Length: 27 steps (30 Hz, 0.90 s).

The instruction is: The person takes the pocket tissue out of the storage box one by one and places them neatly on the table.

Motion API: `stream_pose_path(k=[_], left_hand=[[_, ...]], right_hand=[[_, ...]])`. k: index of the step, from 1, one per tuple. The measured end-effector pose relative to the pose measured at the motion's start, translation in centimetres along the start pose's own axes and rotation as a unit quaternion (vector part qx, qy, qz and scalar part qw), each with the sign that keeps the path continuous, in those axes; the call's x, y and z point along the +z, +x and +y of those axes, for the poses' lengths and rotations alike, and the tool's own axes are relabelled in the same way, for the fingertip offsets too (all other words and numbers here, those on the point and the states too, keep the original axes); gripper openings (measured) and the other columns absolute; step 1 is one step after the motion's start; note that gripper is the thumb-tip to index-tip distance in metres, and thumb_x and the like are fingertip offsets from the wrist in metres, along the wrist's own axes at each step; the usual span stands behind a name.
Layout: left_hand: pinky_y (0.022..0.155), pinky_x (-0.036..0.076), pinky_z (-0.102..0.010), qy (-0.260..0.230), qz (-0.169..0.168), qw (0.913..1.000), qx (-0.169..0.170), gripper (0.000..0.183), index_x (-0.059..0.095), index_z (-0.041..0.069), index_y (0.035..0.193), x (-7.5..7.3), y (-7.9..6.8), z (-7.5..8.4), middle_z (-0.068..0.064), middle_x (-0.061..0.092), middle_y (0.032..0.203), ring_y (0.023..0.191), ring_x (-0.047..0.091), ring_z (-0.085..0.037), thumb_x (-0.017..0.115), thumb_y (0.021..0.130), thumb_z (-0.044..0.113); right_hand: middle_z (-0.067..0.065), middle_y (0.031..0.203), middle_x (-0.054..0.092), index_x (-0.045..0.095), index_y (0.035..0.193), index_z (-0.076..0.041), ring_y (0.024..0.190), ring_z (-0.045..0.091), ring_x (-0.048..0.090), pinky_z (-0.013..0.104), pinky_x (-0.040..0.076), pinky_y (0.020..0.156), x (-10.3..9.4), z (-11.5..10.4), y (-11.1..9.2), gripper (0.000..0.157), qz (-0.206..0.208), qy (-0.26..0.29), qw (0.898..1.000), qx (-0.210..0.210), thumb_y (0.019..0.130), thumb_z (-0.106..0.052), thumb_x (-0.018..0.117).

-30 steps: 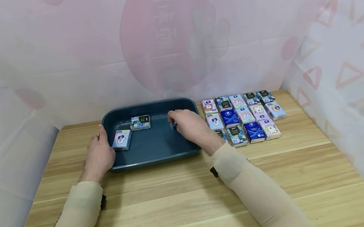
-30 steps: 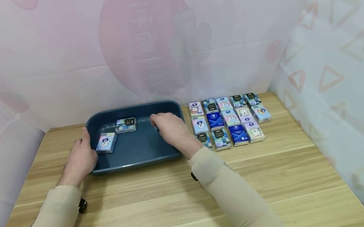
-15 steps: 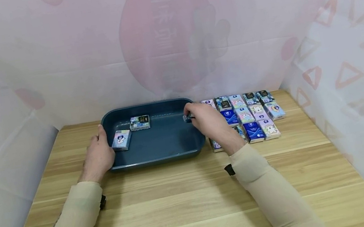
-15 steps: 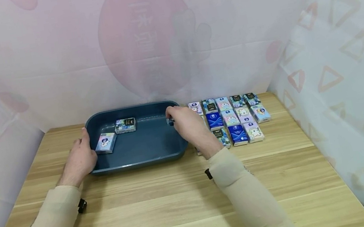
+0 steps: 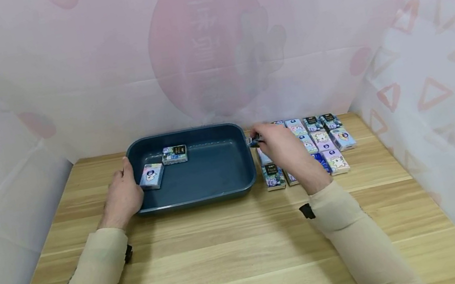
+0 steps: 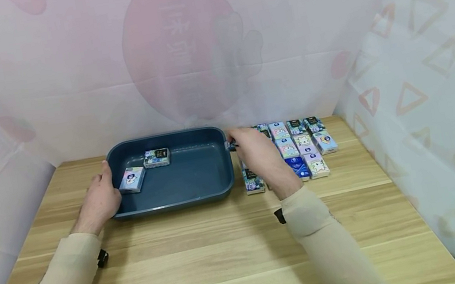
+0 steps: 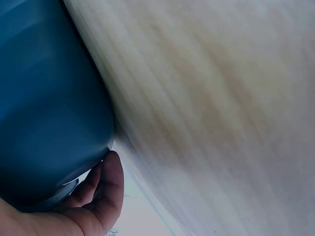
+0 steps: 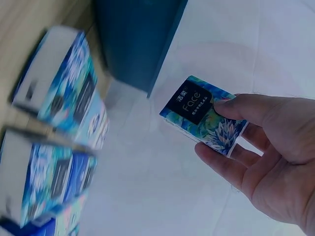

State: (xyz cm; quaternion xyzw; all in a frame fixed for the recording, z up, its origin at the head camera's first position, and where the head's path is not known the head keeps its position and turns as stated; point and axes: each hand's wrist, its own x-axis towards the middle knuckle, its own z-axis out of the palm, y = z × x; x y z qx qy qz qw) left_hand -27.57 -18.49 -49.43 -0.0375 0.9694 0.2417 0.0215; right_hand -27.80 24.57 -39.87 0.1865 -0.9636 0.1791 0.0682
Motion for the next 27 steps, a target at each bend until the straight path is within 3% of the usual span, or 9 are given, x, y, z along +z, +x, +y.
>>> stream_pose_path(k=[3,14,27], left_hand=[[0.126,0.047,-0.083,-0.002,0.000,1.0000,0.002,0.088,-0.011,0.000,0.186,0.0,0.0,0.0,-0.053,0.030,0.175,0.145,0.055,-0.066,0.041,0.115,0.001],[0.123,0.050,-0.082,0.000,0.004,1.0000,0.006,0.088,-0.007,-0.001,0.186,0.2,0.2,0.0,-0.053,0.035,0.171,0.136,0.059,-0.062,0.043,0.114,0.001],[0.124,0.050,-0.082,0.004,0.007,1.0000,0.003,0.087,-0.005,-0.002,0.186,0.4,0.3,-0.2,-0.052,0.036,0.171,0.131,0.059,-0.059,0.044,0.114,0.000]], right_hand=[[0.018,0.136,0.083,0.074,0.138,-0.006,0.122,0.039,0.082,0.054,0.069,0.101,-0.4,1.2,-0.4,0.027,0.004,-0.002,1.000,0.006,0.113,0.002,0.070],[0.021,0.137,0.082,0.073,0.142,-0.004,0.108,0.038,0.081,0.055,0.067,0.091,-1.7,5.4,-2.5,0.030,0.001,-0.009,0.999,0.048,0.113,0.002,0.069],[0.028,0.136,0.081,0.075,0.138,0.000,0.122,0.052,0.080,0.067,0.066,0.101,-3.5,10.3,-5.0,0.027,0.035,-0.019,0.996,0.079,0.111,0.002,0.072]])
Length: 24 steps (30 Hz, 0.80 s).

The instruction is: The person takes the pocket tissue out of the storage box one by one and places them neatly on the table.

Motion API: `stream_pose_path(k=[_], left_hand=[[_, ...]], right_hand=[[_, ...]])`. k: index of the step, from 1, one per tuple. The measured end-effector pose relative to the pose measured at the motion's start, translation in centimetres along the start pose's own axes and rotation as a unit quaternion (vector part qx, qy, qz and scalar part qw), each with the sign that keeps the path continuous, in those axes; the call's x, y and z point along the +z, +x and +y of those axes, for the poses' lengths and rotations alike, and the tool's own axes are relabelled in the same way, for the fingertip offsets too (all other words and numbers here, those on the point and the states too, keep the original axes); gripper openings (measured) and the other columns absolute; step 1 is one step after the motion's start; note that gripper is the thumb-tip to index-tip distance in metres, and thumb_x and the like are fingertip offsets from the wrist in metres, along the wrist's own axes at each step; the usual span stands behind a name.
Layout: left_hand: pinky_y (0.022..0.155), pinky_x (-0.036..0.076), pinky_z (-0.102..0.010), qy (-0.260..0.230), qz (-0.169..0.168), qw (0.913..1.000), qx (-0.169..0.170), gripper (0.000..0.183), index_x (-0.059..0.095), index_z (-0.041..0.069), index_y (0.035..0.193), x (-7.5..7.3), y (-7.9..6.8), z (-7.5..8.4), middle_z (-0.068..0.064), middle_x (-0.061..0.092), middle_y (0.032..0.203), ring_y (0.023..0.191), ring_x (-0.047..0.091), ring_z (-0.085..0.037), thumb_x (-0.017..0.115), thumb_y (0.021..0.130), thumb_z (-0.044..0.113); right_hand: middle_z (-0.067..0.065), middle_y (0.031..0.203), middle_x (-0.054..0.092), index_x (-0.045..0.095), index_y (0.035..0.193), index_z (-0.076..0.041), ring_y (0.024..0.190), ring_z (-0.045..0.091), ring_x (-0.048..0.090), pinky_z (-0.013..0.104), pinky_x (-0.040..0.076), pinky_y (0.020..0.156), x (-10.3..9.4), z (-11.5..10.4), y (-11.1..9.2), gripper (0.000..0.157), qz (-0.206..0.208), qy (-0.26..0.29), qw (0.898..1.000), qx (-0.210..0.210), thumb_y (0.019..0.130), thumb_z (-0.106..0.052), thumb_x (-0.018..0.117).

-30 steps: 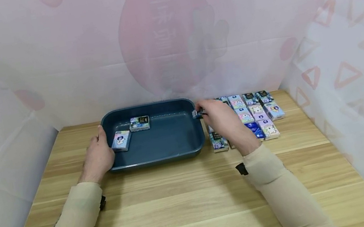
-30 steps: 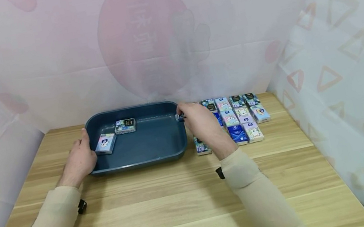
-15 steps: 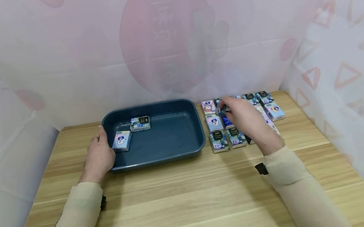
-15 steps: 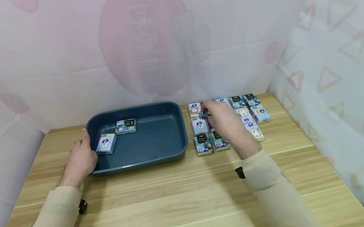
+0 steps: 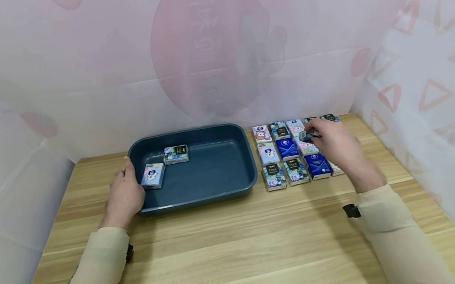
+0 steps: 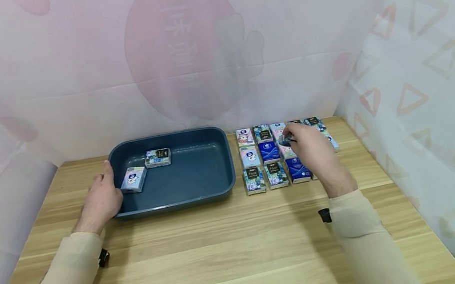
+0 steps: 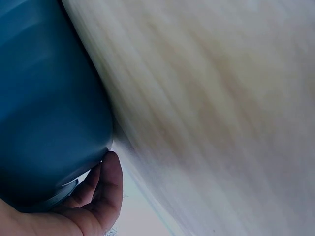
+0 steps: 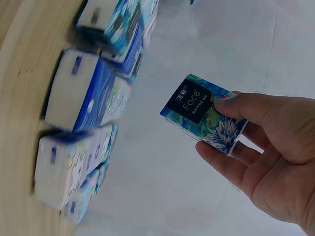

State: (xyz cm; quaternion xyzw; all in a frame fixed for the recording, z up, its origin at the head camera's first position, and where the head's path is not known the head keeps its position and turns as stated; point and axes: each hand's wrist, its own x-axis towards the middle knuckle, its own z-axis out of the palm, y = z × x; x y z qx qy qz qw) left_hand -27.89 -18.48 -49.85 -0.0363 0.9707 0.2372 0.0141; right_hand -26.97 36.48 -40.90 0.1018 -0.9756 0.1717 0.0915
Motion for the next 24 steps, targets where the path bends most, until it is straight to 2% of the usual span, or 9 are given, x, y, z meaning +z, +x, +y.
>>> stream_pose_path(k=[6,15,24], left_hand=[[0.124,0.050,-0.081,0.002,-0.001,1.0000,-0.004,0.086,-0.005,-0.001,0.187,0.0,-0.1,0.2,-0.052,0.036,0.171,0.132,0.058,-0.059,0.043,0.116,0.002],[0.124,0.050,-0.082,0.001,-0.004,1.0000,-0.008,0.087,-0.008,0.000,0.187,-0.1,-0.1,0.3,-0.051,0.034,0.173,0.137,0.058,-0.062,0.043,0.116,0.003],[0.124,0.050,-0.081,0.003,0.002,1.0000,0.002,0.086,-0.004,-0.003,0.186,-0.1,-0.2,0.2,-0.052,0.036,0.171,0.136,0.059,-0.062,0.043,0.115,0.001]], right_hand=[[0.035,0.138,0.079,0.074,0.137,0.004,0.127,0.058,0.077,0.072,0.062,0.110,-0.5,2.4,-0.6,0.028,0.002,0.005,1.000,0.003,0.109,0.005,0.072],[0.038,0.131,0.079,0.076,0.132,0.007,0.120,0.062,0.076,0.075,0.060,0.105,-0.9,5.6,-1.6,0.027,0.029,0.010,0.999,-0.010,0.105,0.006,0.076],[0.041,0.146,0.072,0.070,0.146,0.008,0.130,0.064,0.072,0.078,0.059,0.111,-1.4,8.0,-2.6,0.038,-0.024,0.016,0.998,0.046,0.108,0.005,0.072]])
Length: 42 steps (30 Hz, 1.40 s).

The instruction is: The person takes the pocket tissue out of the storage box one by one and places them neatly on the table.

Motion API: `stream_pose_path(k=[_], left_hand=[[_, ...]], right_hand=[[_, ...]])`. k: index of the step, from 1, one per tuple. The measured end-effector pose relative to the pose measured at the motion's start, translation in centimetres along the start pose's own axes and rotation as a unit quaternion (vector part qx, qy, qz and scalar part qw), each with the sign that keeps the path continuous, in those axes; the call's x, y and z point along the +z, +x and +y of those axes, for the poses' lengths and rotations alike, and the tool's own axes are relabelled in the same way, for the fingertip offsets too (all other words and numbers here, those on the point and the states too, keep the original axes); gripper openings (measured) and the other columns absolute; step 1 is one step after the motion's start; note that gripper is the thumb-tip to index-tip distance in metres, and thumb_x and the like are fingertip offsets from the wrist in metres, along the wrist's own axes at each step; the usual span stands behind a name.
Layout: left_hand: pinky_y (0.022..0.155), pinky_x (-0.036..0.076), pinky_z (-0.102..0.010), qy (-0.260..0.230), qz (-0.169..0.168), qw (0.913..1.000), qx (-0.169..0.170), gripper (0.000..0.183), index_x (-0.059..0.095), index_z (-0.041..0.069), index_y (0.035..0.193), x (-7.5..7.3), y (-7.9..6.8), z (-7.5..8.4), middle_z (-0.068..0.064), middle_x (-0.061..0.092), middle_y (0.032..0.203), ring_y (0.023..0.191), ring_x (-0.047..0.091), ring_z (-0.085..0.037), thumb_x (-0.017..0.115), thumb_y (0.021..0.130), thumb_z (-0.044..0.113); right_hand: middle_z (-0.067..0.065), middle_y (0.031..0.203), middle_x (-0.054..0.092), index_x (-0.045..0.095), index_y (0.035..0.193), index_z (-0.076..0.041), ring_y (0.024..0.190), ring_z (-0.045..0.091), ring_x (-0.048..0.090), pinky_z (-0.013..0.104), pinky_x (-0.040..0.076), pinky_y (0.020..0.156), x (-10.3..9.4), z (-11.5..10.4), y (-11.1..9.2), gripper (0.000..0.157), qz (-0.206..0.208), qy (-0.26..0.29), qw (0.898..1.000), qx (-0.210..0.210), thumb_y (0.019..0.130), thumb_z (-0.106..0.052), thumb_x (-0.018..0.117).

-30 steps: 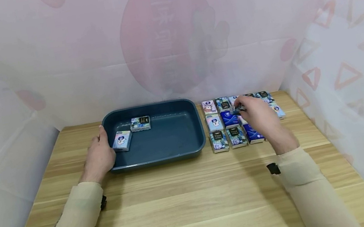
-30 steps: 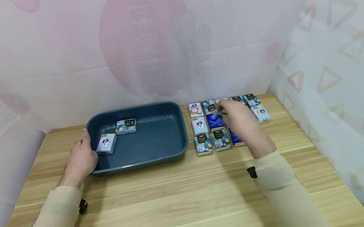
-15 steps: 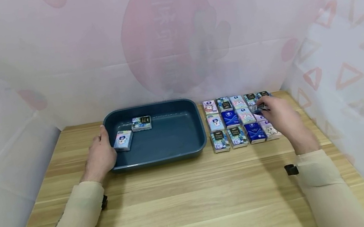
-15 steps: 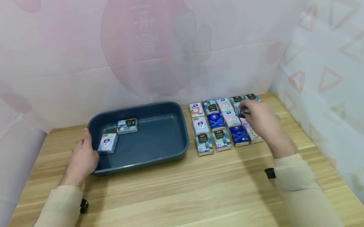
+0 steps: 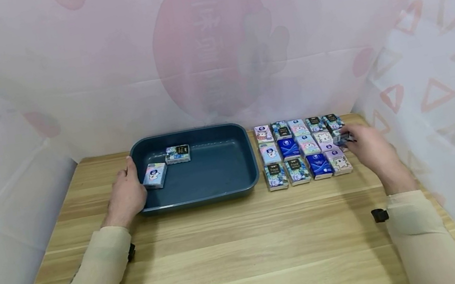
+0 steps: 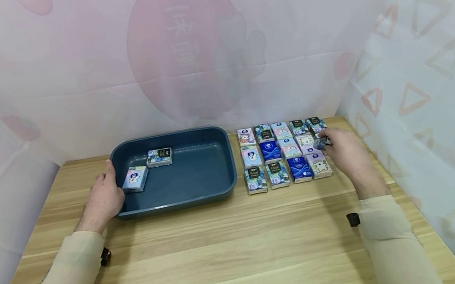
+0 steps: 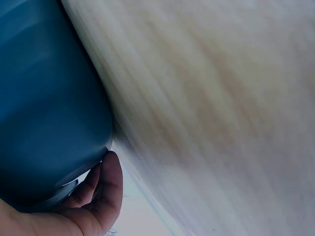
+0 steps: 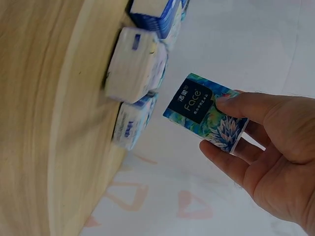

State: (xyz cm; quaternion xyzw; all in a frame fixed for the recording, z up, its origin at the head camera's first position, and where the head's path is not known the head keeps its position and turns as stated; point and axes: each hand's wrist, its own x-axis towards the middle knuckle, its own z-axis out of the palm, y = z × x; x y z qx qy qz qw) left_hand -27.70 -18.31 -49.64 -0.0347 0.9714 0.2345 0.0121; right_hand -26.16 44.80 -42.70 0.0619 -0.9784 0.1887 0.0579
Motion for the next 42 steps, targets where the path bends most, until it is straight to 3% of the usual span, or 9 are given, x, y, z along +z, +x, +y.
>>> stream_pose_path(k=[15,22,27,42], left_hand=[[0.125,0.049,-0.083,-0.005,-0.006,0.9999,-0.013,0.087,-0.006,0.000,0.187,0.0,0.1,0.0,-0.051,0.031,0.175,0.141,0.057,-0.065,0.044,0.115,0.002],[0.125,0.049,-0.082,-0.004,-0.006,0.9999,-0.008,0.086,-0.006,-0.001,0.187,0.0,0.1,0.0,-0.052,0.032,0.174,0.140,0.058,-0.065,0.043,0.115,0.002],[0.126,0.048,-0.083,-0.006,-0.009,0.9999,-0.010,0.087,-0.007,0.000,0.187,0.0,0.1,0.0,-0.051,0.031,0.175,0.141,0.057,-0.064,0.043,0.115,0.002],[0.125,0.049,-0.083,-0.002,-0.005,1.0000,-0.004,0.088,-0.008,0.000,0.186,0.0,0.2,-0.1,-0.052,0.033,0.173,0.139,0.059,-0.064,0.043,0.115,0.001]], right_hand=[[0.046,0.137,0.073,0.070,0.137,0.017,0.126,0.068,0.073,0.078,0.059,0.112,0.4,3.6,-0.7,0.036,-0.007,0.000,1.000,0.010,0.102,0.010,0.074],[0.044,0.133,0.075,0.071,0.129,0.012,0.125,0.066,0.073,0.080,0.057,0.111,0.9,4.9,-0.9,0.029,-0.038,-0.022,0.999,0.023,0.101,0.009,0.075],[0.043,0.126,0.077,0.073,0.121,0.010,0.118,0.063,0.074,0.079,0.057,0.107,1.4,5.4,-1.0,0.022,-0.034,-0.041,0.998,0.015,0.100,0.010,0.073],[0.047,0.137,0.073,0.076,0.130,0.012,0.126,0.068,0.070,0.079,0.057,0.111,1.8,5.8,-0.7,0.036,-0.049,-0.038,0.998,0.021,0.095,0.015,0.072]])
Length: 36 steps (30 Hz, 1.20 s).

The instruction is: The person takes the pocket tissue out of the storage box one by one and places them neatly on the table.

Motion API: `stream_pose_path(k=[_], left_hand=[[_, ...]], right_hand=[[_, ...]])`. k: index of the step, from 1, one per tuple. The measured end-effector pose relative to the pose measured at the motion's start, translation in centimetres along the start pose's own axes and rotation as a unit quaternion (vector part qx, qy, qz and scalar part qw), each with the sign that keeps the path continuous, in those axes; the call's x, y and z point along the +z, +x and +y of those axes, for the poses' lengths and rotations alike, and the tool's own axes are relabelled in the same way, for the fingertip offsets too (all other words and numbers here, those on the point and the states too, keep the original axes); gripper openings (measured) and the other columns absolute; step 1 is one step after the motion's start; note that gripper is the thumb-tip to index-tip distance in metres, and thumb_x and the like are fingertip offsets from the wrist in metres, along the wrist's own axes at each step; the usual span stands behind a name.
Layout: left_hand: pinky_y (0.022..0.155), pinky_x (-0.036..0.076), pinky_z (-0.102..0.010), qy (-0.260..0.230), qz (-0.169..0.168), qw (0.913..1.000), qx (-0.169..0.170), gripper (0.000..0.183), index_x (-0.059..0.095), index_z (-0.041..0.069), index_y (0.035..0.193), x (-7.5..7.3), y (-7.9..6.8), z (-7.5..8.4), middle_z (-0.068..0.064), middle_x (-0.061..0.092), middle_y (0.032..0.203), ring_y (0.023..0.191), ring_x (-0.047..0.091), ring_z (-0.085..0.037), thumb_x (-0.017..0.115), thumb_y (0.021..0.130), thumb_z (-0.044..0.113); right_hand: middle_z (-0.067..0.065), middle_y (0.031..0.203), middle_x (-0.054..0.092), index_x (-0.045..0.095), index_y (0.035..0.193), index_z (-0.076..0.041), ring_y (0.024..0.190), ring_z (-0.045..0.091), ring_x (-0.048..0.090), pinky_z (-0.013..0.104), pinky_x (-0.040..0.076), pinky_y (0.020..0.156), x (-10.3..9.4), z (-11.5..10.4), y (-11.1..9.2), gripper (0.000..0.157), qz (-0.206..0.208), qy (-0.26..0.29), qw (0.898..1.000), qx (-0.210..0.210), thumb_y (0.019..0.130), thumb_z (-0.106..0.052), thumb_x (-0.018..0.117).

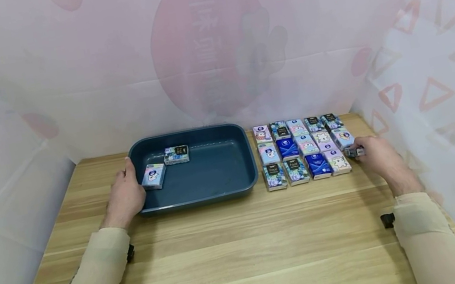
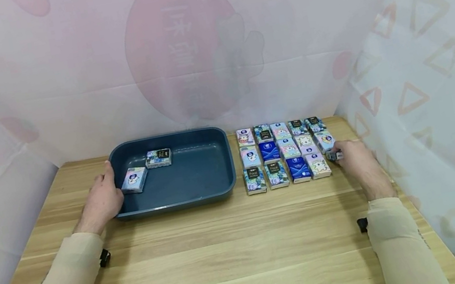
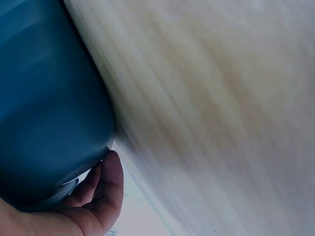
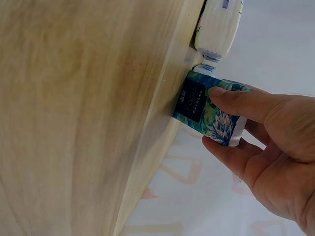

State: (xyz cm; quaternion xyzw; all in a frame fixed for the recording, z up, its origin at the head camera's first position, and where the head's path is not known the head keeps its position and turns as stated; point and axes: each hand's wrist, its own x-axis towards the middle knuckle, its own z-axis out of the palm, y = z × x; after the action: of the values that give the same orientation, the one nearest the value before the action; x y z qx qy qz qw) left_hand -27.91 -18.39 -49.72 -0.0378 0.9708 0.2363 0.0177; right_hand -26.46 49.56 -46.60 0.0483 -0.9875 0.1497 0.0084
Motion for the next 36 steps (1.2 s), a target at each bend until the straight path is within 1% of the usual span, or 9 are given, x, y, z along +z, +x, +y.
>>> stream_pose_path(k=[5,13,17,23,28,31,34,35,36], left_hand=[[0.124,0.049,-0.083,0.002,0.001,1.0000,0.002,0.087,-0.007,-0.001,0.186,0.0,-0.1,0.0,-0.052,0.034,0.173,0.137,0.059,-0.063,0.043,0.115,0.001],[0.126,0.047,-0.083,-0.006,-0.004,0.9999,-0.007,0.086,-0.006,0.000,0.187,-0.1,-0.2,0.2,-0.051,0.031,0.176,0.142,0.057,-0.064,0.043,0.116,0.001],[0.126,0.047,-0.083,-0.006,-0.004,0.9999,-0.012,0.086,-0.006,0.000,0.187,-0.1,-0.2,0.2,-0.050,0.031,0.176,0.141,0.057,-0.063,0.043,0.116,0.001],[0.125,0.048,-0.083,-0.001,-0.002,0.9999,-0.011,0.086,-0.005,0.000,0.187,-0.1,-0.1,0.2,-0.050,0.033,0.174,0.138,0.058,-0.061,0.043,0.116,0.001],[0.125,0.049,-0.083,0.002,-0.002,1.0000,-0.007,0.086,-0.005,0.000,0.187,-0.1,-0.1,0.1,-0.051,0.033,0.174,0.139,0.058,-0.062,0.043,0.116,0.001],[0.125,0.048,-0.083,0.001,-0.003,1.0000,-0.007,0.086,-0.005,0.000,0.187,-0.1,-0.1,0.1,-0.051,0.032,0.175,0.139,0.058,-0.063,0.043,0.116,0.001],[0.125,0.048,-0.084,0.001,-0.003,1.0000,-0.005,0.086,-0.005,0.000,0.187,-0.1,-0.1,0.1,-0.051,0.032,0.175,0.140,0.057,-0.064,0.043,0.116,0.001],[0.125,0.048,-0.084,0.001,-0.003,1.0000,-0.005,0.086,-0.006,0.000,0.187,-0.1,-0.1,0.1,-0.051,0.031,0.175,0.141,0.057,-0.064,0.043,0.116,0.001],[0.125,0.048,-0.084,0.001,-0.002,1.0000,-0.004,0.086,-0.005,0.000,0.187,-0.1,-0.1,0.1,-0.051,0.031,0.175,0.141,0.057,-0.065,0.043,0.116,0.001]], right_hand=[[0.047,0.137,0.072,0.078,0.126,0.012,0.130,0.069,0.068,0.080,0.054,0.115,0.2,0.1,0.1,0.033,0.000,0.003,1.000,-0.007,0.094,0.014,0.073],[0.045,0.142,0.072,0.080,0.125,0.008,0.134,0.070,0.066,0.083,0.050,0.119,-0.4,0.3,0.0,0.033,-0.052,-0.002,0.999,-0.006,0.093,0.004,0.087],[0.046,0.141,0.073,0.081,0.125,0.007,0.133,0.071,0.067,0.083,0.051,0.118,-0.8,0.3,-0.1,0.035,-0.071,0.004,0.997,-0.017,0.090,0.005,0.088],[0.045,0.134,0.076,0.083,0.119,0.008,0.129,0.070,0.069,0.082,0.054,0.115,-1.1,0.4,-0.3,0.035,-0.073,-0.004,0.996,-0.048,0.084,0.011,0.085],[0.044,0.137,0.075,0.083,0.116,0.009,0.132,0.070,0.068,0.081,0.054,0.116,-0.9,0.6,-0.3,0.031,-0.076,-0.015,0.995,-0.057,0.085,0.013,0.086],[0.043,0.137,0.076,0.083,0.116,0.008,0.133,0.069,0.068,0.080,0.054,0.117,-0.8,0.8,-0.2,0.030,-0.079,-0.013,0.995,-0.057,0.086,0.012,0.087],[0.042,0.134,0.077,0.084,0.115,0.005,0.131,0.068,0.070,0.079,0.056,0.115,-0.6,1.3,0.0,0.031,-0.074,-0.005,0.995,-0.071,0.085,0.012,0.087],[0.040,0.129,0.079,0.084,0.113,0.003,0.126,0.065,0.072,0.072,0.061,0.111,-0.4,1.9,0.2,0.032,-0.063,-0.001,0.995,-0.083,0.083,0.011,0.088],[0.039,0.127,0.080,0.084,0.113,0.002,0.124,0.065,0.073,0.072,0.061,0.109,-0.3,2.1,0.3,0.032,-0.060,0.005,0.994,-0.094,0.082,0.011,0.087]])
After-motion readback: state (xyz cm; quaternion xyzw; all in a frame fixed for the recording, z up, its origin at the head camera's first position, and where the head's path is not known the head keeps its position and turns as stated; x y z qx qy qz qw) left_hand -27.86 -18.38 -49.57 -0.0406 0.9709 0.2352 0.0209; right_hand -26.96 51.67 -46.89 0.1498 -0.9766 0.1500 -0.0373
